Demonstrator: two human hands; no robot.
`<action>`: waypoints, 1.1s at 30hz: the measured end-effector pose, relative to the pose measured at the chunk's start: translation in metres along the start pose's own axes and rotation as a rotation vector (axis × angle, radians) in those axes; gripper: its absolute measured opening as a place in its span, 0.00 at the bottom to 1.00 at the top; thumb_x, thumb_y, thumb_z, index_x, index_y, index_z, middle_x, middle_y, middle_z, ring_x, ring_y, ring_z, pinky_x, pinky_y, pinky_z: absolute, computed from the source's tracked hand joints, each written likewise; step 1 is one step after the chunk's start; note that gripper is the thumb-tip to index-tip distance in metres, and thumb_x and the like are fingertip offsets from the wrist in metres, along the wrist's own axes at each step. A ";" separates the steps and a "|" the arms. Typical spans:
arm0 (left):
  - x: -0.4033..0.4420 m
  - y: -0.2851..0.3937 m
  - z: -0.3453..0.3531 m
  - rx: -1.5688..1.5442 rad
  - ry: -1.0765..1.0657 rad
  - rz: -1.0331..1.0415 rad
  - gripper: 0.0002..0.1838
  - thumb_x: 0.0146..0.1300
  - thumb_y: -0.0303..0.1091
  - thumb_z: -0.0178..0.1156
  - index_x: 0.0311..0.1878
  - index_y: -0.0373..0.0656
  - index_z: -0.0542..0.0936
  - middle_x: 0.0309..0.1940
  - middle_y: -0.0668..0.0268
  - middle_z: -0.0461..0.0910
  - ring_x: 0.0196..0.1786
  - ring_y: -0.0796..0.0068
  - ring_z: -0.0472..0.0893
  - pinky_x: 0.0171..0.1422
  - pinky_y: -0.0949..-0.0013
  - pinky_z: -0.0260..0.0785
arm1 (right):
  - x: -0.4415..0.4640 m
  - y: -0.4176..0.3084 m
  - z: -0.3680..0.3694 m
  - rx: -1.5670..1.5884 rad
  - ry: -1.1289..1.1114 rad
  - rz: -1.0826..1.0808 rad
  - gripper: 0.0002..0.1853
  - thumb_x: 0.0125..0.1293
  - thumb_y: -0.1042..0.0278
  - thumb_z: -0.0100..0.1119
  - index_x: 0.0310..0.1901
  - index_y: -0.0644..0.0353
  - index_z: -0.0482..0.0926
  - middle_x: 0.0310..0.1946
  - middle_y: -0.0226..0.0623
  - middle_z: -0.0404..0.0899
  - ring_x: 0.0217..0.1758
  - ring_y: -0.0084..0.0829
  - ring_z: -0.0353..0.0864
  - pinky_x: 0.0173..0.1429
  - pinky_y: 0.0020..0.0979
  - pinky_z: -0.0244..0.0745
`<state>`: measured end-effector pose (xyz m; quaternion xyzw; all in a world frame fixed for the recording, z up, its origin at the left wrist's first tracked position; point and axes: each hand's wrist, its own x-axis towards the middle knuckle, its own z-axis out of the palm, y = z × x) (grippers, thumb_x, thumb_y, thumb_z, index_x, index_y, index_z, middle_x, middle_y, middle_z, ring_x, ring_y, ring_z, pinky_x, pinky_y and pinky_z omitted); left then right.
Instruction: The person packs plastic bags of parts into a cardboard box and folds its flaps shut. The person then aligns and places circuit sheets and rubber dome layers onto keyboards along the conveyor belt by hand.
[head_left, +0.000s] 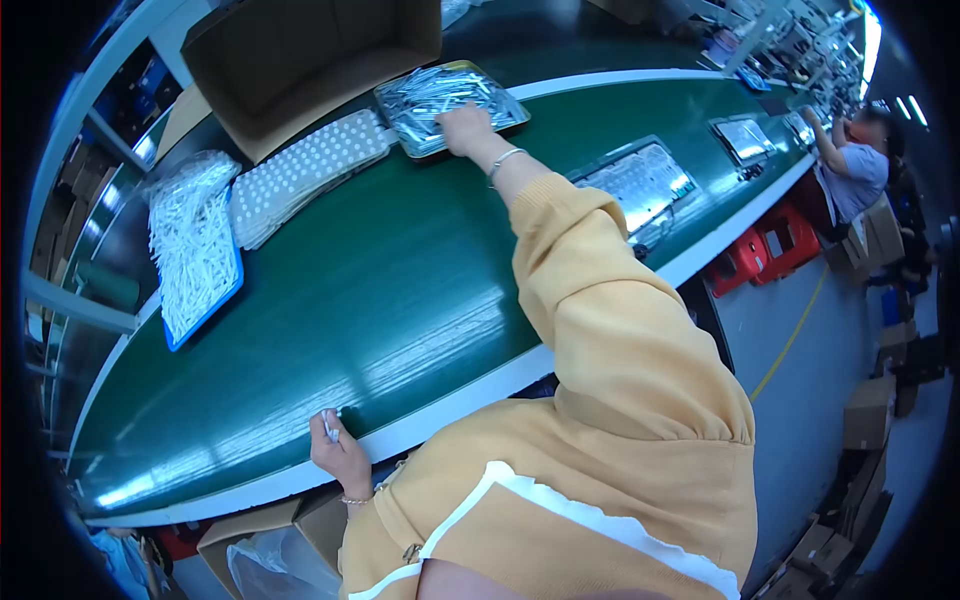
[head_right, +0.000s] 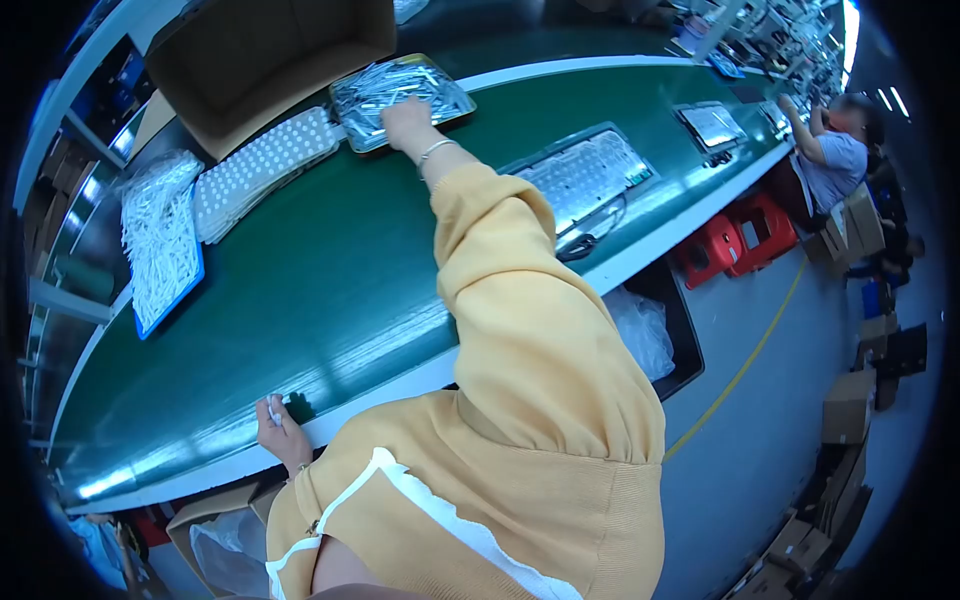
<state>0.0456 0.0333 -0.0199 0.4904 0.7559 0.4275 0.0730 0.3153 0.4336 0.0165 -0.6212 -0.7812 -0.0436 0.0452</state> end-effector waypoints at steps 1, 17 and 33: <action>0.000 0.000 0.001 -0.006 -0.003 0.012 0.09 0.66 0.31 0.50 0.32 0.36 0.73 0.21 0.60 0.72 0.22 0.70 0.67 0.29 0.69 0.63 | 0.001 0.003 0.005 0.025 0.102 -0.038 0.09 0.57 0.67 0.54 0.39 0.50 0.82 0.42 0.38 0.80 0.52 0.40 0.75 0.51 0.39 0.71; 0.001 0.004 -0.006 0.074 0.104 0.115 0.10 0.57 0.24 0.53 0.41 0.40 0.78 0.30 0.56 0.74 0.31 0.59 0.76 0.35 0.66 0.68 | -0.013 -0.079 0.004 0.426 0.636 -0.435 0.08 0.53 0.69 0.59 0.36 0.56 0.78 0.33 0.36 0.78 0.42 0.38 0.75 0.45 0.38 0.71; -0.034 -0.023 -0.094 -0.038 0.536 -0.181 0.04 0.55 0.26 0.58 0.35 0.41 0.78 0.28 0.59 0.78 0.29 0.68 0.79 0.35 0.71 0.69 | -0.260 -0.334 -0.024 0.688 -0.087 -1.443 0.25 0.53 0.61 0.61 0.54 0.56 0.72 0.57 0.47 0.69 0.59 0.45 0.66 0.61 0.42 0.60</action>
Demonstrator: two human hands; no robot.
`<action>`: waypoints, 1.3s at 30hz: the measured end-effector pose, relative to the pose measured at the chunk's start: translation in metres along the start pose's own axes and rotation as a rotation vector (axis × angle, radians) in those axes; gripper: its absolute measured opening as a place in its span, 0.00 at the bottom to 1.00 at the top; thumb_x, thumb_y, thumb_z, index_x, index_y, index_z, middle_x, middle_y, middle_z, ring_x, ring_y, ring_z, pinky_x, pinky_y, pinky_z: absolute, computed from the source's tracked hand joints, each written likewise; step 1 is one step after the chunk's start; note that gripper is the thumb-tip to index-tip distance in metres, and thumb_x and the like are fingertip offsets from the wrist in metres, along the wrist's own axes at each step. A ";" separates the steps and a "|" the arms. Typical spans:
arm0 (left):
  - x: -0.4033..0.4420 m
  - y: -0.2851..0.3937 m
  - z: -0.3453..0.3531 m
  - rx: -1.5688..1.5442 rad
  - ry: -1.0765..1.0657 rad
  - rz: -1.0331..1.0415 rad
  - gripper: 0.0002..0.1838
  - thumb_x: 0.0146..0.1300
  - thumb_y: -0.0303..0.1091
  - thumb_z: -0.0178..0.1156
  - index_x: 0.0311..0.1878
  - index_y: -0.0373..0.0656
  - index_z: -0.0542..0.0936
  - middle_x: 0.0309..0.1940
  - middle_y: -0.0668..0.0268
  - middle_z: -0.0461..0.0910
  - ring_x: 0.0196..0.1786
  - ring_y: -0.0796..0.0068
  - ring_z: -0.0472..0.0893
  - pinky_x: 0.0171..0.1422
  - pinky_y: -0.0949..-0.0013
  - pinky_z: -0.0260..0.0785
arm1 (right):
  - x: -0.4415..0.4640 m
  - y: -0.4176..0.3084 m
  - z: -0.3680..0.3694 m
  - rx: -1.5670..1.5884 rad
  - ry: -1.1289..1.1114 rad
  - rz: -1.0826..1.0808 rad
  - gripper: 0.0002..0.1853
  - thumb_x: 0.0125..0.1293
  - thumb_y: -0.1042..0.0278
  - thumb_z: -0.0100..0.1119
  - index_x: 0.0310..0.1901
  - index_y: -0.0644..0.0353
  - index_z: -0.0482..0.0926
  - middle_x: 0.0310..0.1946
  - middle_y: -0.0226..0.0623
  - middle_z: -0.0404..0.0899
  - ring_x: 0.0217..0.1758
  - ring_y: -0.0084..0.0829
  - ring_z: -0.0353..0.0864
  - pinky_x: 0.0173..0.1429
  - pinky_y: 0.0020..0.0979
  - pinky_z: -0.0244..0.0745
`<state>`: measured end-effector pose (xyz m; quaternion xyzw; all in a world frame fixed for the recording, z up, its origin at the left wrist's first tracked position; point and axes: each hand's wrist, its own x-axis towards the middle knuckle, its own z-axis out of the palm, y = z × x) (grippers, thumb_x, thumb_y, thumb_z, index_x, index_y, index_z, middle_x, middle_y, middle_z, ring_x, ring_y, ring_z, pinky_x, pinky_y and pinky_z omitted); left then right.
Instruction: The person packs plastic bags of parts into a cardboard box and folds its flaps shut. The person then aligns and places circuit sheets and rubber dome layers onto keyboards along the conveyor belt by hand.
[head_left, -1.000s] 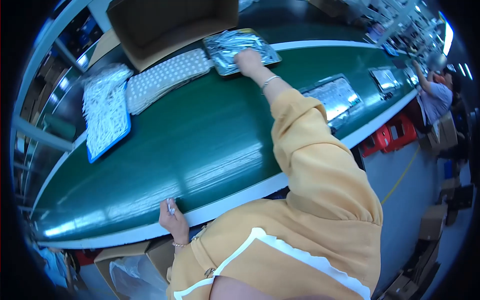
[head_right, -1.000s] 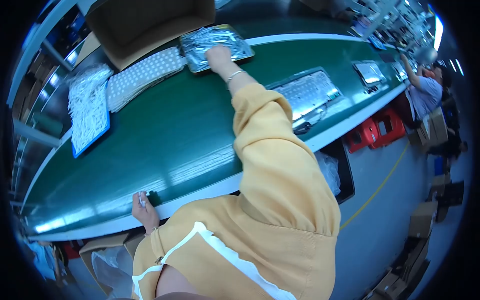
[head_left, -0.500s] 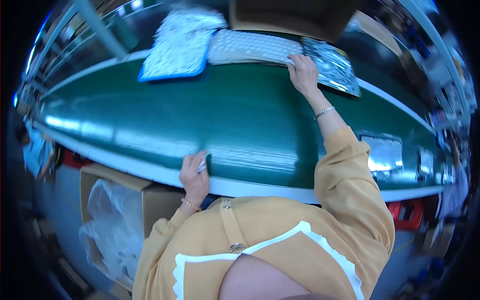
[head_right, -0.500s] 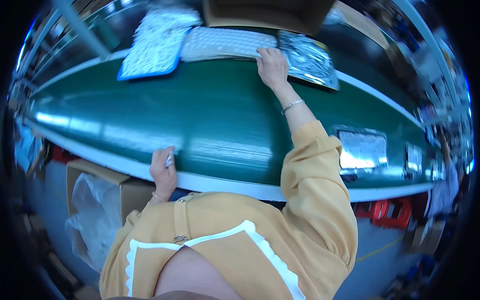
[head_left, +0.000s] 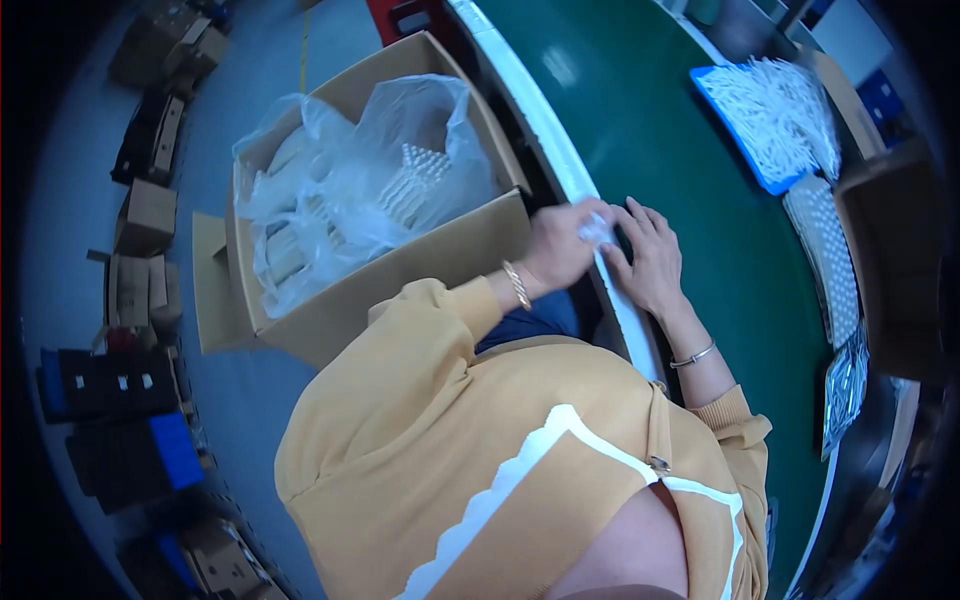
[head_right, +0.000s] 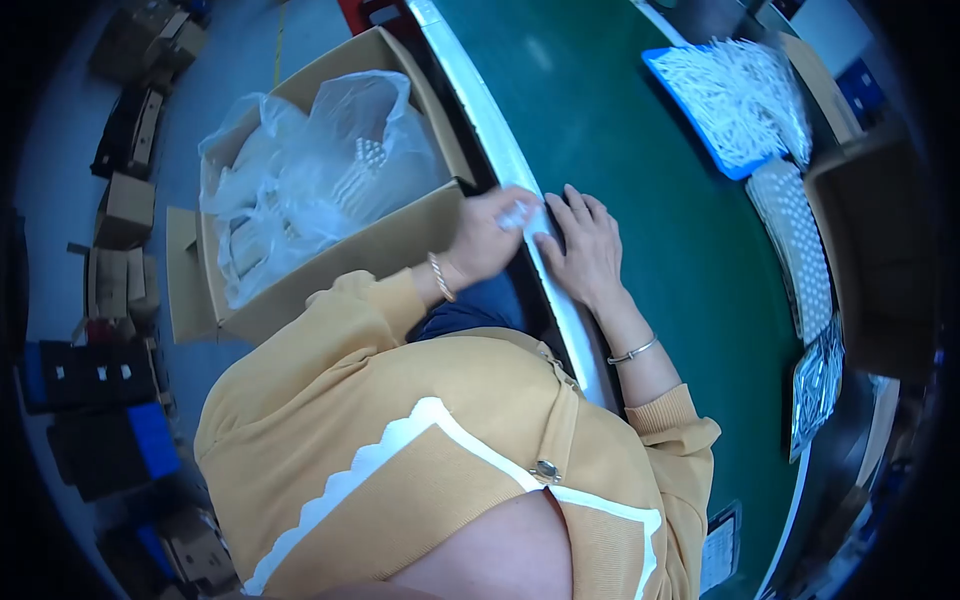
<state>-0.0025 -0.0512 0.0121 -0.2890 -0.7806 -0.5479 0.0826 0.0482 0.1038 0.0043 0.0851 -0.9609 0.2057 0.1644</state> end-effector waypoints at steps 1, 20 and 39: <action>0.006 -0.013 -0.020 0.022 0.071 -0.066 0.04 0.56 0.26 0.58 0.35 0.41 0.78 0.28 0.60 0.78 0.30 0.71 0.79 0.36 0.72 0.69 | 0.004 -0.008 0.005 -0.007 -0.016 -0.029 0.26 0.53 0.61 0.61 0.55 0.56 0.72 0.57 0.48 0.68 0.60 0.46 0.65 0.61 0.42 0.60; 0.000 -0.179 -0.228 1.036 -0.434 -0.431 0.38 0.44 0.28 0.62 0.64 0.51 0.64 0.62 0.57 0.65 0.48 0.57 0.78 0.50 0.57 0.72 | 0.039 -0.049 0.035 -0.267 -0.238 -0.085 0.31 0.48 0.69 0.64 0.57 0.55 0.69 0.66 0.48 0.55 0.64 0.51 0.58 0.64 0.46 0.55; 0.042 -0.225 -0.199 1.083 -0.943 -0.026 0.30 0.41 0.27 0.66 0.53 0.45 0.71 0.42 0.60 0.75 0.39 0.58 0.79 0.41 0.60 0.72 | 0.039 -0.050 0.038 -0.279 -0.209 -0.058 0.25 0.46 0.72 0.65 0.50 0.53 0.74 0.65 0.43 0.57 0.62 0.47 0.61 0.62 0.43 0.57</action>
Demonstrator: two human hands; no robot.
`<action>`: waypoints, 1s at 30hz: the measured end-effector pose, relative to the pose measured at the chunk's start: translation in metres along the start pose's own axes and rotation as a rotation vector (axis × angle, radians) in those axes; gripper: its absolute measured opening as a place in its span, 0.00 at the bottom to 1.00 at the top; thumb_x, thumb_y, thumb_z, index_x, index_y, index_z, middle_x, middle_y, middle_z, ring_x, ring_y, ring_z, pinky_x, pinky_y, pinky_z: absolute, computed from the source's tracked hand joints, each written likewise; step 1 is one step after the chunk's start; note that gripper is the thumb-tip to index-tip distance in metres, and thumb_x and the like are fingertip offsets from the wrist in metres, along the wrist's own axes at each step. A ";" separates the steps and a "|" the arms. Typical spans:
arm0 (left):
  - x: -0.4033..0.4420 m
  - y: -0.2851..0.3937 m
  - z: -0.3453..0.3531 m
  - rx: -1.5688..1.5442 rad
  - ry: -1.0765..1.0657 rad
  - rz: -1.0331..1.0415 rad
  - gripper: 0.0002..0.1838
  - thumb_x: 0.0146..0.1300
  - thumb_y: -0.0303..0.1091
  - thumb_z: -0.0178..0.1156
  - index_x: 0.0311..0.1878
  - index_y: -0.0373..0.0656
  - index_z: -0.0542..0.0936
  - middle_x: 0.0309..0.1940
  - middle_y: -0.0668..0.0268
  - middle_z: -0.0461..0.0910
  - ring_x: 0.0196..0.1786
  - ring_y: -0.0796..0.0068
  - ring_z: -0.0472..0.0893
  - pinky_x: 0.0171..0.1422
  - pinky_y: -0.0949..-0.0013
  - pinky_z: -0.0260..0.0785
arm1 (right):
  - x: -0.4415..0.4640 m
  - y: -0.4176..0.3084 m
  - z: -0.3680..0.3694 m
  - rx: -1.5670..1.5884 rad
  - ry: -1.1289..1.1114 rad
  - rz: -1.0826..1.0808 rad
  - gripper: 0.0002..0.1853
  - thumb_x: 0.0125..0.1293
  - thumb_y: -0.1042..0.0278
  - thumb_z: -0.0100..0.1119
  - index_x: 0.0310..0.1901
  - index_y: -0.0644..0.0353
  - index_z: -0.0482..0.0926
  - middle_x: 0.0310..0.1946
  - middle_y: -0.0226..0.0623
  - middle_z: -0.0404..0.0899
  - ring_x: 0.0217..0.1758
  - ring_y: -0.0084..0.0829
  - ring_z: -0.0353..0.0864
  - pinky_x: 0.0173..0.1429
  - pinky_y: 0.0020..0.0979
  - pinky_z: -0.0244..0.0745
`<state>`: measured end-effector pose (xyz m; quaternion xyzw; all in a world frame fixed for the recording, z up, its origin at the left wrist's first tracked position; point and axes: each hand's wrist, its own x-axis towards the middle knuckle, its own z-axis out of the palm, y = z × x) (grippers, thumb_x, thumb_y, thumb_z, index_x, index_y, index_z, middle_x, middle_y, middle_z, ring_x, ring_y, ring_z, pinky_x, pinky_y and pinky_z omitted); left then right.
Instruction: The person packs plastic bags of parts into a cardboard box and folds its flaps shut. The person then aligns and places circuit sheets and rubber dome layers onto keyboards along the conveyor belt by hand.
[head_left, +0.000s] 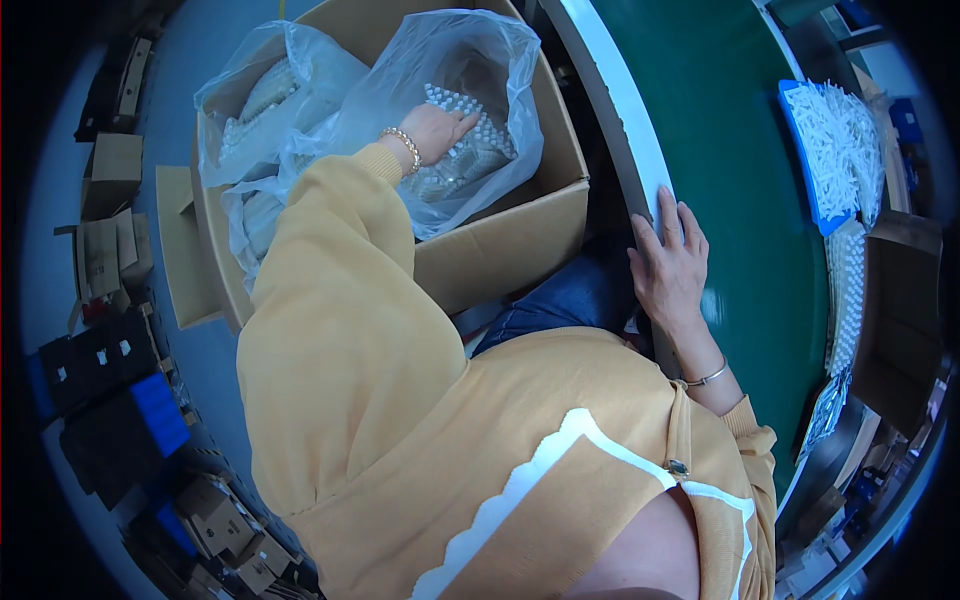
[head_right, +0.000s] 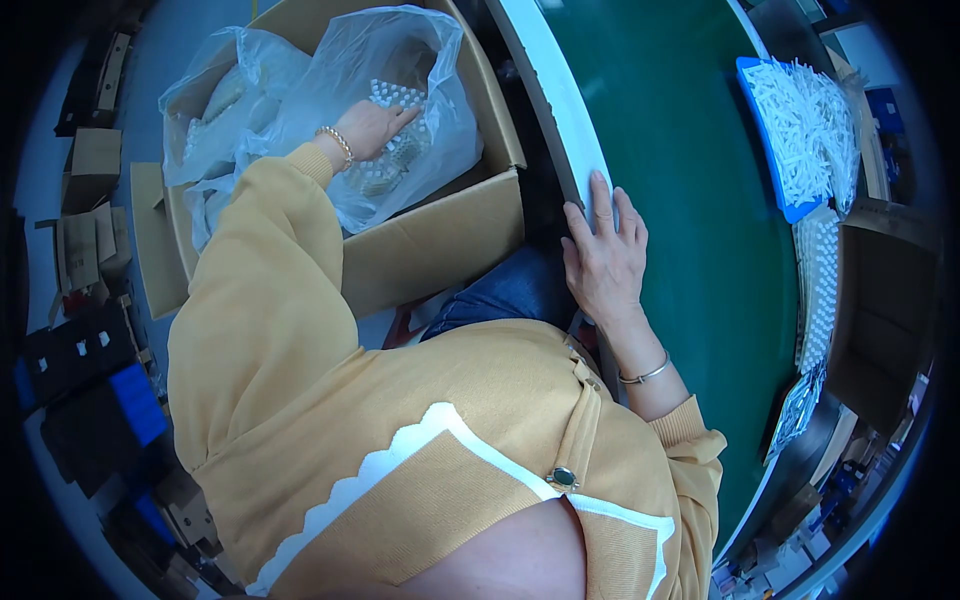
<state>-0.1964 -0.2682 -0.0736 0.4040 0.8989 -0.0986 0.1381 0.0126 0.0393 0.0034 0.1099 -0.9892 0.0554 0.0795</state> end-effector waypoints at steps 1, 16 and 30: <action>0.006 -0.003 0.004 0.037 -0.010 0.020 0.24 0.44 0.27 0.63 0.49 0.44 0.73 0.39 0.60 0.76 0.38 0.58 0.79 0.40 0.60 0.72 | 0.000 0.000 0.000 -0.002 0.001 0.004 0.25 0.46 0.72 0.65 0.50 0.53 0.74 0.65 0.43 0.57 0.62 0.47 0.61 0.62 0.43 0.57; -0.047 0.018 -0.089 0.050 0.087 0.050 0.11 0.45 0.29 0.61 0.36 0.44 0.77 0.26 0.59 0.79 0.34 0.57 0.79 0.38 0.57 0.71 | 0.004 0.001 -0.005 0.072 0.066 -0.007 0.27 0.47 0.66 0.66 0.52 0.53 0.73 0.62 0.44 0.62 0.61 0.46 0.63 0.61 0.42 0.60; -0.122 0.083 -0.285 0.180 0.369 0.272 0.12 0.35 0.28 0.65 0.28 0.41 0.76 0.22 0.58 0.76 0.29 0.55 0.76 0.33 0.59 0.67 | 0.114 -0.089 -0.051 1.012 0.360 -0.274 0.51 0.37 0.63 0.76 0.64 0.60 0.56 0.59 0.50 0.64 0.63 0.46 0.62 0.66 0.39 0.58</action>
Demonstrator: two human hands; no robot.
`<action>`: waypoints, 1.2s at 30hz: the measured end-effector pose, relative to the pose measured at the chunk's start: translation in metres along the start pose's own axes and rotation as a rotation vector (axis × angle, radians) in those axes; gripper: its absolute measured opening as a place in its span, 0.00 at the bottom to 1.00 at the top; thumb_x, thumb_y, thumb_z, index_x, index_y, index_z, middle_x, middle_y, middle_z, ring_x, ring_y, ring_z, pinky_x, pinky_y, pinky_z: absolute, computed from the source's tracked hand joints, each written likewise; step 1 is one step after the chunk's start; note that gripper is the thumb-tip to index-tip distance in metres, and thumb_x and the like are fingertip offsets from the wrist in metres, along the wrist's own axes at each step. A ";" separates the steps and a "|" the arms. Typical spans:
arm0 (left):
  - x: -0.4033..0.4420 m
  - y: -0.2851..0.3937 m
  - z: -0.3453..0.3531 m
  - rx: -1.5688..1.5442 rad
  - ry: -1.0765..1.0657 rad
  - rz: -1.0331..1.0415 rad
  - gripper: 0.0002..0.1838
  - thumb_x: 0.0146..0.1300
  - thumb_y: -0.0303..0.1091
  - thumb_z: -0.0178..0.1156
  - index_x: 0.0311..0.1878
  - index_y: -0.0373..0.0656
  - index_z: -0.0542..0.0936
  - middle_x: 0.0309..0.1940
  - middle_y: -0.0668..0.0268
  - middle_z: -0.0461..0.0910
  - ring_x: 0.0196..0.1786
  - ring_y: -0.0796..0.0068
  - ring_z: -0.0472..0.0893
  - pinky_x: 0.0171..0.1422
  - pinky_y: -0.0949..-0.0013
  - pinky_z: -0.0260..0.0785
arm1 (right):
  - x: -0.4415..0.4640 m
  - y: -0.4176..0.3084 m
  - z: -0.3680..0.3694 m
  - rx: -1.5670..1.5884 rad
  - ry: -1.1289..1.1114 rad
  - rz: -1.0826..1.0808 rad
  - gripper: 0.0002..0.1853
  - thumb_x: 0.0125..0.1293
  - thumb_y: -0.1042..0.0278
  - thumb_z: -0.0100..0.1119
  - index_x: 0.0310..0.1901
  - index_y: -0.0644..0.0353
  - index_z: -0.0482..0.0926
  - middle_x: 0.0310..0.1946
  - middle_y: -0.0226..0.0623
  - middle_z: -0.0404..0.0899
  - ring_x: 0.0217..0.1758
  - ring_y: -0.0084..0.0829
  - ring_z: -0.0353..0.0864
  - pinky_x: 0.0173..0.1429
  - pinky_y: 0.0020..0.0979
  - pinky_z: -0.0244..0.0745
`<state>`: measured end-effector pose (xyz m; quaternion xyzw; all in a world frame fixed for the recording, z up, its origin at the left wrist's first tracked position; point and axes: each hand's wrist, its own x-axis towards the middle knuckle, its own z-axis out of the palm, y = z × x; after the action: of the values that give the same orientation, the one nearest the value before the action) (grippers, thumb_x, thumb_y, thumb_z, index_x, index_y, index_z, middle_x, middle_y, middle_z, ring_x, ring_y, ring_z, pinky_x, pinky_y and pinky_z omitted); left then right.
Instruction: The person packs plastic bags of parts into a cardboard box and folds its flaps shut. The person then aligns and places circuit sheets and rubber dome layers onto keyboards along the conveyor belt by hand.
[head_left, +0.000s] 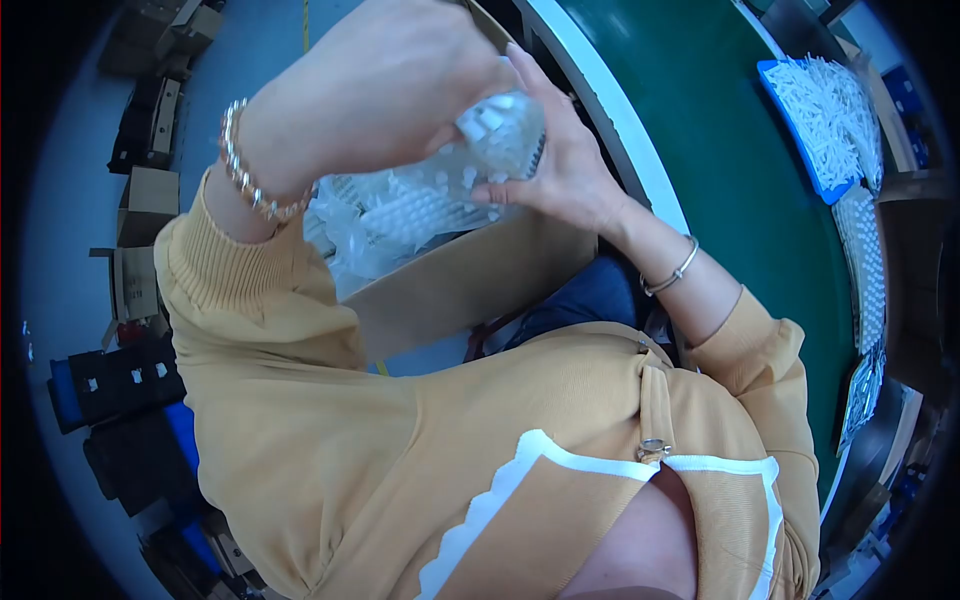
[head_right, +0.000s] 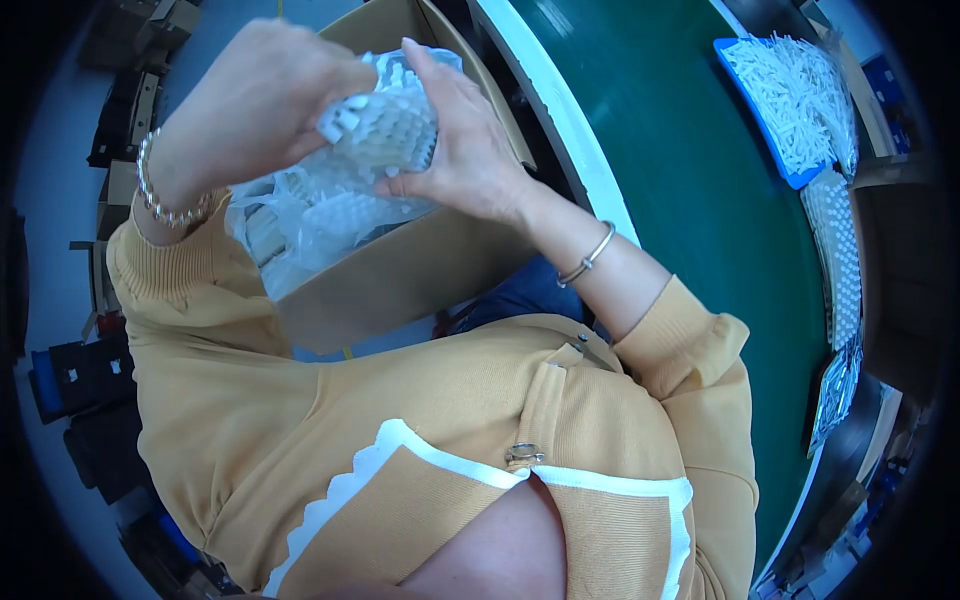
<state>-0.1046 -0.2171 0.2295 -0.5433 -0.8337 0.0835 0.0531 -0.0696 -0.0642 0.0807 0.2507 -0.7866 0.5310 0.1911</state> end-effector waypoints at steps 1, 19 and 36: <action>0.007 0.001 -0.005 0.029 0.032 0.065 0.10 0.40 0.28 0.64 0.29 0.41 0.77 0.22 0.59 0.76 0.28 0.57 0.76 0.32 0.62 0.67 | 0.003 0.001 -0.002 -0.001 0.004 -0.002 0.51 0.37 0.63 0.76 0.64 0.60 0.56 0.59 0.50 0.64 0.63 0.46 0.62 0.66 0.39 0.58; -0.059 0.034 0.149 -0.487 0.201 -0.579 0.10 0.60 0.31 0.54 0.43 0.46 0.80 0.34 0.52 0.79 0.38 0.51 0.79 0.40 0.58 0.69 | -0.016 0.000 -0.168 1.348 0.876 0.233 0.18 0.56 0.73 0.53 0.50 0.69 0.70 0.45 0.44 0.77 0.45 0.34 0.79 0.52 0.35 0.75; 0.003 0.079 0.164 -0.352 -0.083 -0.522 0.11 0.54 0.27 0.56 0.40 0.47 0.81 0.27 0.50 0.79 0.33 0.48 0.78 0.39 0.53 0.69 | -0.170 0.038 -0.451 0.810 1.525 -0.204 0.24 0.61 0.62 0.48 0.58 0.62 0.65 0.56 0.41 0.70 0.60 0.43 0.67 0.66 0.50 0.58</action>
<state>-0.0645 -0.1961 0.0536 -0.3079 -0.9481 -0.0564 -0.0560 0.0592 0.4000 0.1203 -0.0555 -0.1683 0.7733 0.6087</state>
